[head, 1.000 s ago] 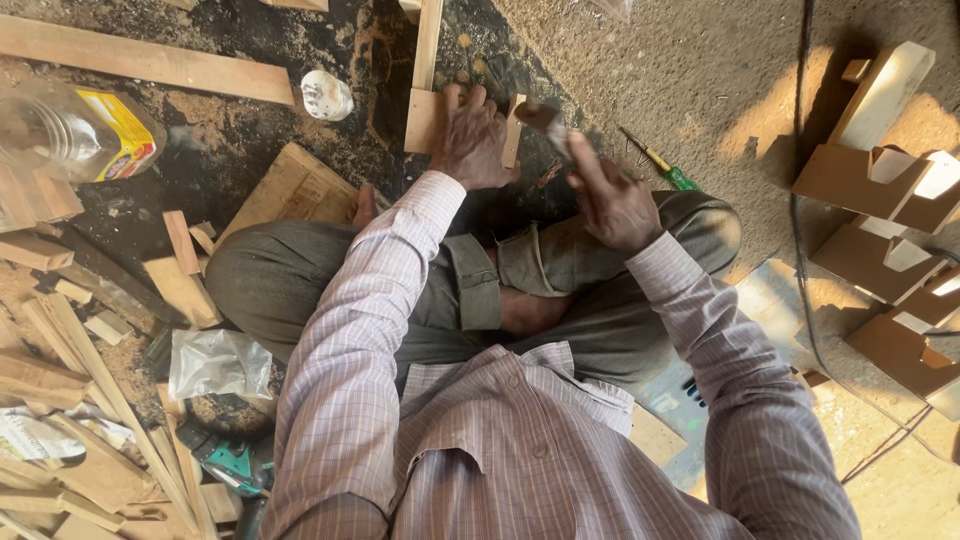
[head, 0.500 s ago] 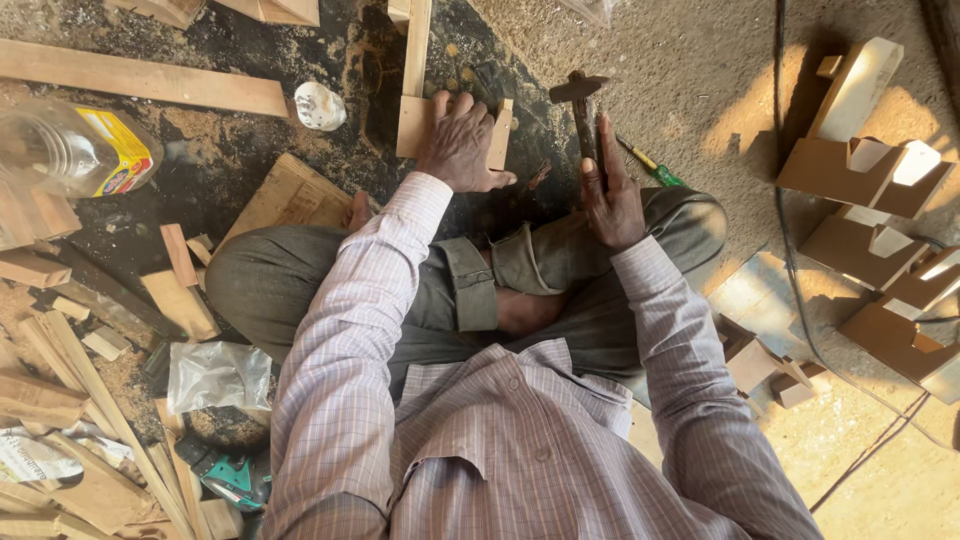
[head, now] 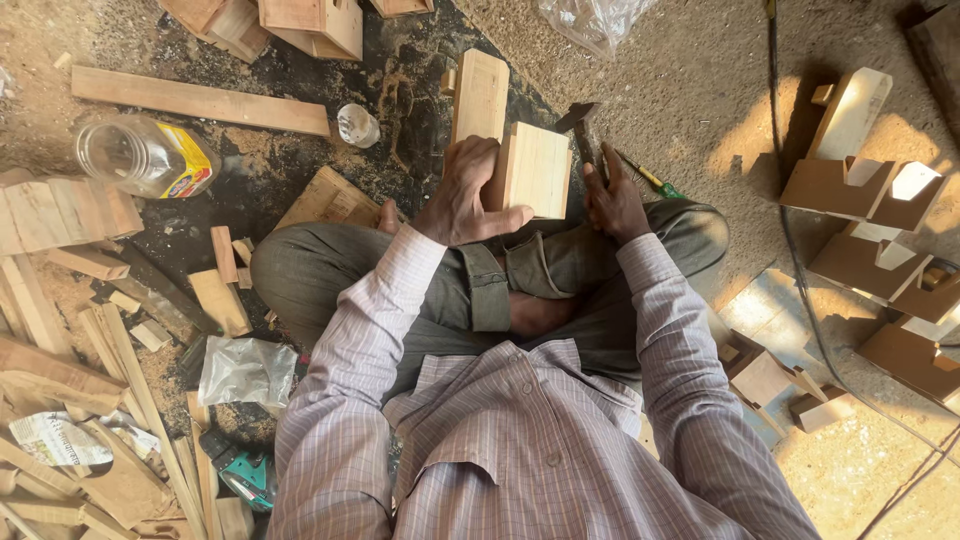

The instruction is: The person sits on the workshop floor and assembles small wooden boxes, fitting wooden pieces together and driving nails with a hammer. They hold each piece steady with one hand while hammering, then turn the assembled box over and press its parts to check the joints.

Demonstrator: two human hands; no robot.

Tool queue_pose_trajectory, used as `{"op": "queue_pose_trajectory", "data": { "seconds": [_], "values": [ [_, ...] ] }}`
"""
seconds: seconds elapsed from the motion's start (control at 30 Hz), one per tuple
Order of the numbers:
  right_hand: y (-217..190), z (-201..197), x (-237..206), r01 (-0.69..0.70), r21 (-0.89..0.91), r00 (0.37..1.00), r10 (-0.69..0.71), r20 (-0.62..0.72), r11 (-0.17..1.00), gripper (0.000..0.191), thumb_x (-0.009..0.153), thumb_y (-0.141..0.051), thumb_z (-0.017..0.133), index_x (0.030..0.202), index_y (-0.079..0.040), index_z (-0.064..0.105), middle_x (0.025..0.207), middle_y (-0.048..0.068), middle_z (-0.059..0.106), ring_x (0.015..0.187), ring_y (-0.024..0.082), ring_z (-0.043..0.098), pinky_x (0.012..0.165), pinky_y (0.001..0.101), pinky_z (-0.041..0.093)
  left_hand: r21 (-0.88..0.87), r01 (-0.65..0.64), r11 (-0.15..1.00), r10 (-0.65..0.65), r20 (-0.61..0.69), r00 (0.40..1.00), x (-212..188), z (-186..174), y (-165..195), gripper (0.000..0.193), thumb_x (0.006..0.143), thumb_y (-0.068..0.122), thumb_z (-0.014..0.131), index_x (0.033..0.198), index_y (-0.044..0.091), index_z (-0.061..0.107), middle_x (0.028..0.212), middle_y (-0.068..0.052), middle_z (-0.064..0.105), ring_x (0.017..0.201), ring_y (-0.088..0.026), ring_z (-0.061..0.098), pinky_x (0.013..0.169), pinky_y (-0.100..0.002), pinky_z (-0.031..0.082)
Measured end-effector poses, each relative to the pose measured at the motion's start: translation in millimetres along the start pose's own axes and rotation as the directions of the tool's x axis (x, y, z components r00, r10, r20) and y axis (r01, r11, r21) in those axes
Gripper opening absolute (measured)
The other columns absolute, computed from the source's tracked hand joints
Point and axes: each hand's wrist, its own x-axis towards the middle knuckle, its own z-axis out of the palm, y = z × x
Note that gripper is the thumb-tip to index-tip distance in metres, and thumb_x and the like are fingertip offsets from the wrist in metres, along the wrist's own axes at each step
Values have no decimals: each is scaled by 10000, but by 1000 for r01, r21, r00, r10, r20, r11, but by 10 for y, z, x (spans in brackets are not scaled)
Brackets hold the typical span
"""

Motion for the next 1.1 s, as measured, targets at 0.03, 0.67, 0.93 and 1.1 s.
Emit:
{"op": "queue_pose_trajectory", "data": {
  "seconds": [0.03, 0.67, 0.93, 1.1],
  "values": [
    [59, -5, 26, -39, 21, 999, 38, 25, 999, 718, 1059, -482, 543, 1583, -44, 323, 677, 75, 618, 464, 138, 544, 421, 316, 440, -22, -25, 999, 24, -16, 1000, -54, -68, 131, 726, 840, 606, 672, 1284, 35, 607, 1055, -124, 603, 1068, -298, 549, 1081, -455, 345],
    [-1362, 282, -1786, 676, 165, 694, -695, 186, 719, 882, 802, -266, 905, 1539, -23, 486, 1621, 166, 482, 1522, 284, 441, 1261, 447, 348, -661, 9, 750, -127, -131, 983, -1082, -386, 977, 927, 847, 465, 721, 1552, -52, 413, 1442, -180, 507, 1375, -315, 539, 1173, -440, 462],
    [-1500, 407, -1909, 515, 507, 686, -687, 238, 691, 603, 936, -56, 810, 1486, 2, 570, 1461, 136, 612, 1370, 221, 583, 1214, 396, 477, -683, 61, 727, -73, 12, 997, -1406, -590, 941, 1005, 902, 384, 787, 1626, -32, 230, 1572, -210, 426, 1484, -337, 440, 1249, -449, 377],
    [-1474, 467, -1881, 387, 493, 777, -564, 281, 779, 582, 940, -102, 783, 1470, 0, 567, 1430, 123, 648, 1284, 195, 632, 1113, 362, 535, -465, 283, 839, -256, 123, 959, -1494, -663, 799, 965, 825, 573, 796, 1533, 64, 384, 1376, -141, 613, 1329, -296, 610, 1168, -611, 263]
  ]
}}
